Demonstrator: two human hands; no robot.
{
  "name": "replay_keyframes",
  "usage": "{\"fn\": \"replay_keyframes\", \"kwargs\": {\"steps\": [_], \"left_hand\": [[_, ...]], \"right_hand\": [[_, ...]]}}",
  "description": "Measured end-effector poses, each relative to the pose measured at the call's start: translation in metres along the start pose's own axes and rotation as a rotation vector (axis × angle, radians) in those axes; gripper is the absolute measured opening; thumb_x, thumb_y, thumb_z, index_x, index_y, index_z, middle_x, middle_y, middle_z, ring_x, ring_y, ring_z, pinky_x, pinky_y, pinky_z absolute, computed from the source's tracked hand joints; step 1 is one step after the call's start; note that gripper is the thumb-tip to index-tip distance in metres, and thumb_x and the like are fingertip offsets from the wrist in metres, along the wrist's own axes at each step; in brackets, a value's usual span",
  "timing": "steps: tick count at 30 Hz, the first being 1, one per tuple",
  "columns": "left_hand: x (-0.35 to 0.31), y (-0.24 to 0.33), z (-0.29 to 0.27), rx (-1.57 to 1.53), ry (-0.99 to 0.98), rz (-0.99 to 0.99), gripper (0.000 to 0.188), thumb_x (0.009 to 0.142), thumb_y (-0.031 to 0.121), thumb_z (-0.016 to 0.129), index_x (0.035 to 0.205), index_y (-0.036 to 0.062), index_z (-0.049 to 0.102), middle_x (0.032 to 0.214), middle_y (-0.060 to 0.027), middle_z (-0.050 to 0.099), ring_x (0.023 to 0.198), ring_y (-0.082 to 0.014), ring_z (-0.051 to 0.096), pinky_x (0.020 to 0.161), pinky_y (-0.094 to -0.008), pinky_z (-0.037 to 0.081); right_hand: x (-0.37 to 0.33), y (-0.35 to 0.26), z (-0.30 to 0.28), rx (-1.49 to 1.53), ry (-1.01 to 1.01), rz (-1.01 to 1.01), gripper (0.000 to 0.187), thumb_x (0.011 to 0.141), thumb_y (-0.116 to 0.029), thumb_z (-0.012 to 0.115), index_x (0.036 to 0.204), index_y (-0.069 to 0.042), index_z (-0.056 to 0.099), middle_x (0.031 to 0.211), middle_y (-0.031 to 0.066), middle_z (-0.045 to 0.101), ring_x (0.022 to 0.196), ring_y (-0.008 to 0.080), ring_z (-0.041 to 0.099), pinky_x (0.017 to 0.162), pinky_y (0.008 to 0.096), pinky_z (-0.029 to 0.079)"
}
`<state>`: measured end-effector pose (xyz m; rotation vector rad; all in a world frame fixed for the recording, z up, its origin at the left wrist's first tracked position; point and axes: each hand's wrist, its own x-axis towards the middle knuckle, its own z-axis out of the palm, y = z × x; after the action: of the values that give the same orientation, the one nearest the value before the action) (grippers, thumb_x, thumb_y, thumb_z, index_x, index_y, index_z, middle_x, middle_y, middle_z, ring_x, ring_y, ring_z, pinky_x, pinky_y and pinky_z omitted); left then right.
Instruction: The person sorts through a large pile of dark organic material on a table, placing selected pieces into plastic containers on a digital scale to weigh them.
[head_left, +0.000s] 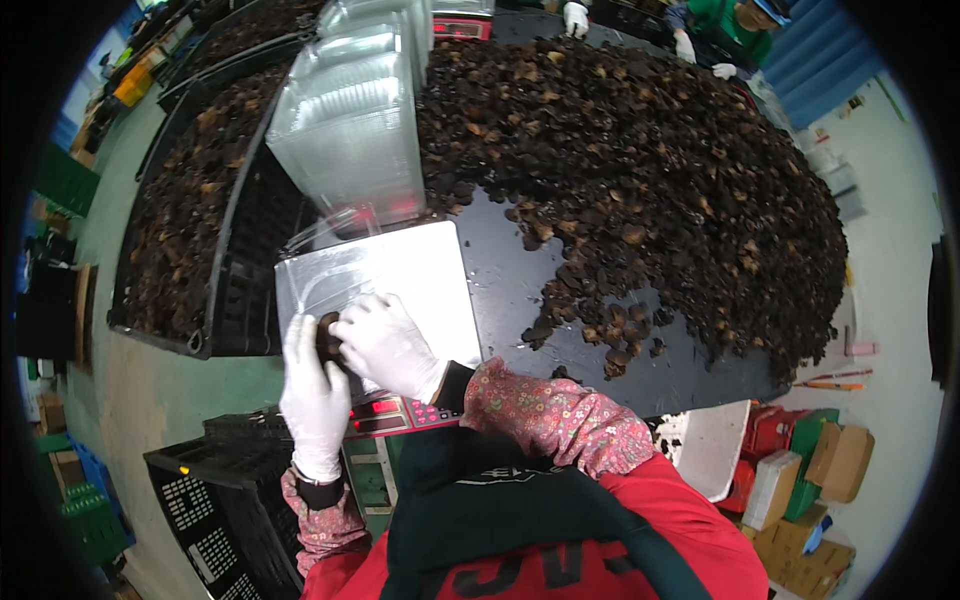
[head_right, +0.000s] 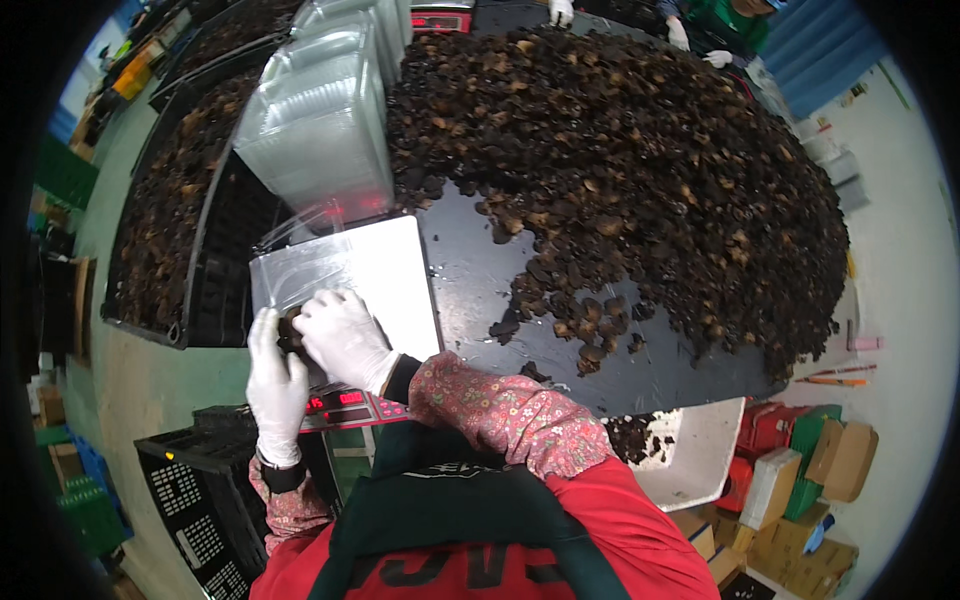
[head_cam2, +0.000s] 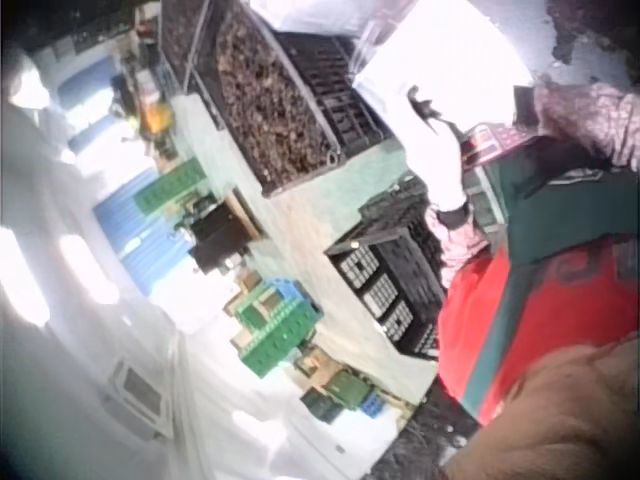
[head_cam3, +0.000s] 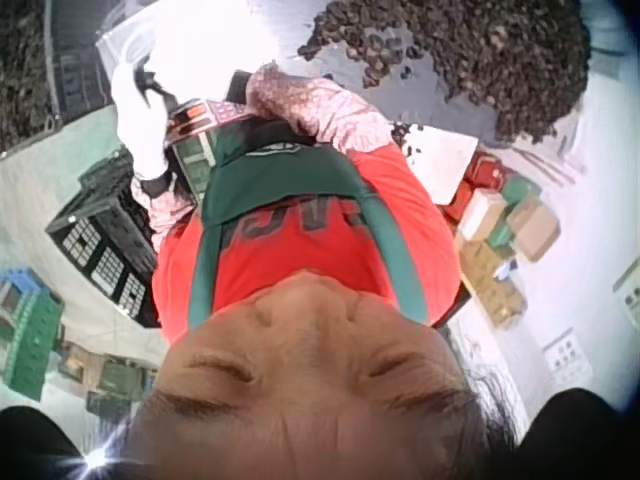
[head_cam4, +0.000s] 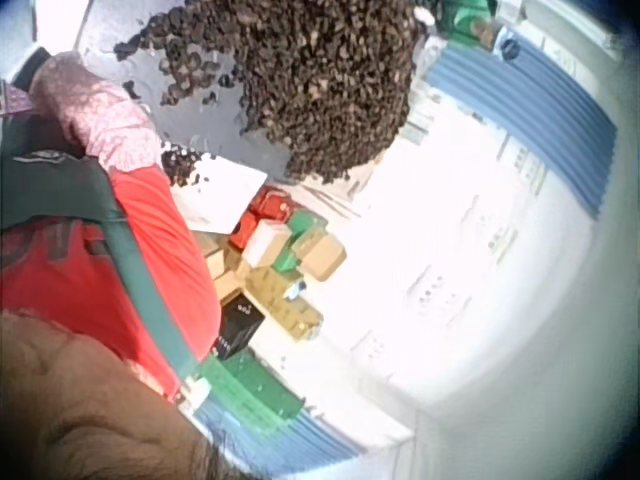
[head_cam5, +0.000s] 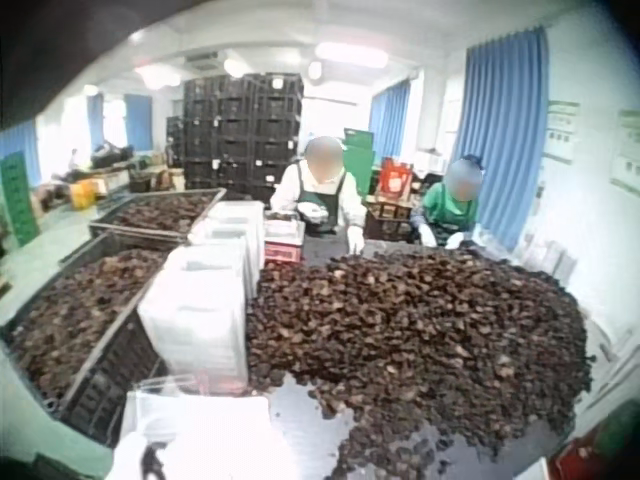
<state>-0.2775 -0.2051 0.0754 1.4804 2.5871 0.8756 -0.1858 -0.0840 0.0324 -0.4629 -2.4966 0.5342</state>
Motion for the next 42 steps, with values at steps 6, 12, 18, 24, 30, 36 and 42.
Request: {"fn": "replay_keyframes", "kwargs": {"steps": [6,12,18,24,30,36,42], "left_hand": [[0.01,-0.025,0.032,0.006,0.075,0.154,0.039,0.09,-0.003,0.058,0.128,0.0024,0.063,0.125,-0.0177,0.064,0.113,-0.0342,0.062,0.097,-0.0409,0.051],[0.004,-0.019,0.03,-0.076,0.286,0.052,0.036,0.092,-0.006,0.06,0.127,-0.0009,0.064,0.132,-0.0193,0.06,0.118,-0.0347,0.062,0.099,-0.0393,0.051],[-0.008,0.076,0.044,-0.497,0.201,0.216,0.026,0.088,-0.011,0.055,0.109,-0.004,0.069,0.107,-0.0177,0.07,0.101,-0.0295,0.068,0.092,-0.0373,0.054],[-0.038,0.147,0.159,-1.221,-0.649,-0.548,0.034,0.105,0.016,0.054,0.137,0.0031,0.056,0.107,-0.0071,0.068,0.079,-0.011,0.063,0.072,-0.0258,0.053],[-0.028,0.178,0.169,-1.35,-0.855,-0.389,0.033,0.103,0.016,0.06,0.132,0.0018,0.059,0.111,-0.004,0.067,0.089,-0.0087,0.065,0.074,-0.0252,0.056],[-0.035,0.178,0.153,-1.334,-0.809,-0.485,0.028,0.102,0.012,0.057,0.125,-0.0026,0.06,0.108,-0.011,0.069,0.089,-0.0174,0.07,0.078,-0.0302,0.06],[0.0,0.128,0.058,-0.892,-0.127,-0.275,0.027,0.101,0.008,0.056,0.126,0.0013,0.062,0.114,-0.0066,0.066,0.1,-0.0152,0.064,0.088,-0.0302,0.054]], "right_hand": [[-0.016,0.028,-0.048,0.475,0.076,-0.049,0.038,0.085,-0.026,0.07,0.116,-0.004,0.068,0.126,0.0154,0.063,0.128,0.0333,0.053,0.112,0.0513,0.035],[-0.128,0.139,-0.115,-0.421,0.04,0.69,0.026,0.085,-0.025,0.076,0.106,-0.01,0.072,0.103,0.01,0.065,0.1,0.029,0.063,0.086,0.0408,0.051],[-0.192,0.183,-0.111,-0.125,0.101,0.685,0.016,0.087,-0.019,0.074,0.097,-0.006,0.071,0.096,0.0115,0.063,0.092,0.0321,0.065,0.079,0.043,0.052],[-0.198,0.123,-0.15,-0.047,0.376,0.332,0.013,0.081,-0.002,0.077,0.092,0.0,0.072,0.097,0.0121,0.07,0.091,0.0285,0.069,0.079,0.0353,0.055],[-0.219,0.087,-0.168,0.049,0.246,0.299,0.025,0.077,-0.005,0.081,0.1,-0.005,0.073,0.105,0.0113,0.07,0.096,0.0312,0.068,0.084,0.0374,0.056],[-0.242,0.102,-0.192,0.022,0.516,0.509,0.018,0.085,-0.001,0.073,0.102,-0.003,0.072,0.107,0.0129,0.071,0.1,0.028,0.069,0.088,0.034,0.055],[-0.28,0.189,-0.205,-0.059,0.512,0.784,0.016,0.092,-0.012,0.068,0.104,-0.002,0.071,0.105,0.0125,0.07,0.1,0.0278,0.068,0.089,0.0345,0.053]]}}
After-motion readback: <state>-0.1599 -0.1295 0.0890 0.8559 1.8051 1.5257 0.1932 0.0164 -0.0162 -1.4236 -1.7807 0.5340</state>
